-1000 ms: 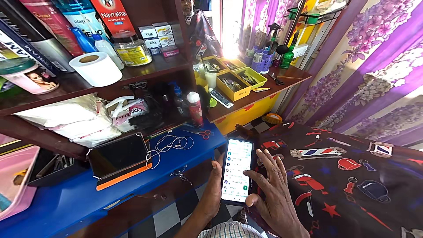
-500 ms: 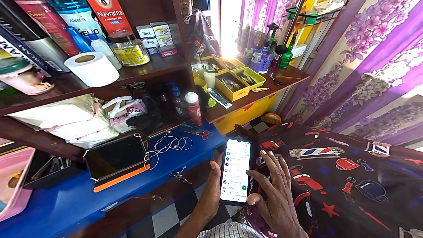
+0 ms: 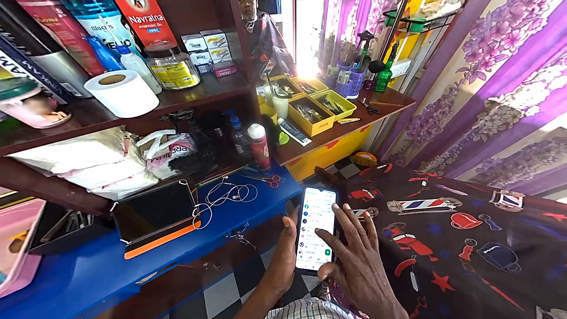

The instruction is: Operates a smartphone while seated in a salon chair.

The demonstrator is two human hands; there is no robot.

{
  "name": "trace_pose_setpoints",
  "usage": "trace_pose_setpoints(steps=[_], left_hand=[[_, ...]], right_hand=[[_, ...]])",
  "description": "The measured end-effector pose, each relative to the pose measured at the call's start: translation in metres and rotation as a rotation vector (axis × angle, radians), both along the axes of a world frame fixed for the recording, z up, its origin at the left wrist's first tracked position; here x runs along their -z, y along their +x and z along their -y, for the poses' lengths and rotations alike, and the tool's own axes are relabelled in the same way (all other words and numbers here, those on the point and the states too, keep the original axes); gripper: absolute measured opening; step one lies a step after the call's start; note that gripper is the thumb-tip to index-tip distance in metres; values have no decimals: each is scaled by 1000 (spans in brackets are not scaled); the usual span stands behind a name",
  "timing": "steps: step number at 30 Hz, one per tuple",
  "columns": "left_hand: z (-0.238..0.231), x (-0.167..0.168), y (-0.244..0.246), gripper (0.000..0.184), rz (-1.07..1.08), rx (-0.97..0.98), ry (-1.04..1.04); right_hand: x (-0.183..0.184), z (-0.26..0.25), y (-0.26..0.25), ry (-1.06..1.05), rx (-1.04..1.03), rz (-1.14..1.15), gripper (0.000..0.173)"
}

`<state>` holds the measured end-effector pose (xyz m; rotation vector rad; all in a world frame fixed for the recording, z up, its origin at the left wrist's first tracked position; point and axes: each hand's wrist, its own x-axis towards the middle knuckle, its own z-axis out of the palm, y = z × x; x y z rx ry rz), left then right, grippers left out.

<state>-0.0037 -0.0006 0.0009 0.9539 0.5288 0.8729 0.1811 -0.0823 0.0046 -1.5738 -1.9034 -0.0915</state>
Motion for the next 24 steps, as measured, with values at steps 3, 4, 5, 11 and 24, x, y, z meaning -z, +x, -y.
trace_pose_setpoints(steps=[3,4,5,11,24], left_hand=[[-2,2,-2,94,-16,18,4],[-2,3,-3,94,-25,18,2],[-2,4,-3,94,-36,13,0],[-5,3,1,97,-52,15,9],[-5,-1,4,94,-18,-8,48]], right_hand=[[-10,3,5,111,30,-113,68],[-14,5,7,128,49,-141,68],[-18,7,10,136,67,-152,68],[-6,12,19,106,98,-158,68],[15,17,13,60,116,-190,67]])
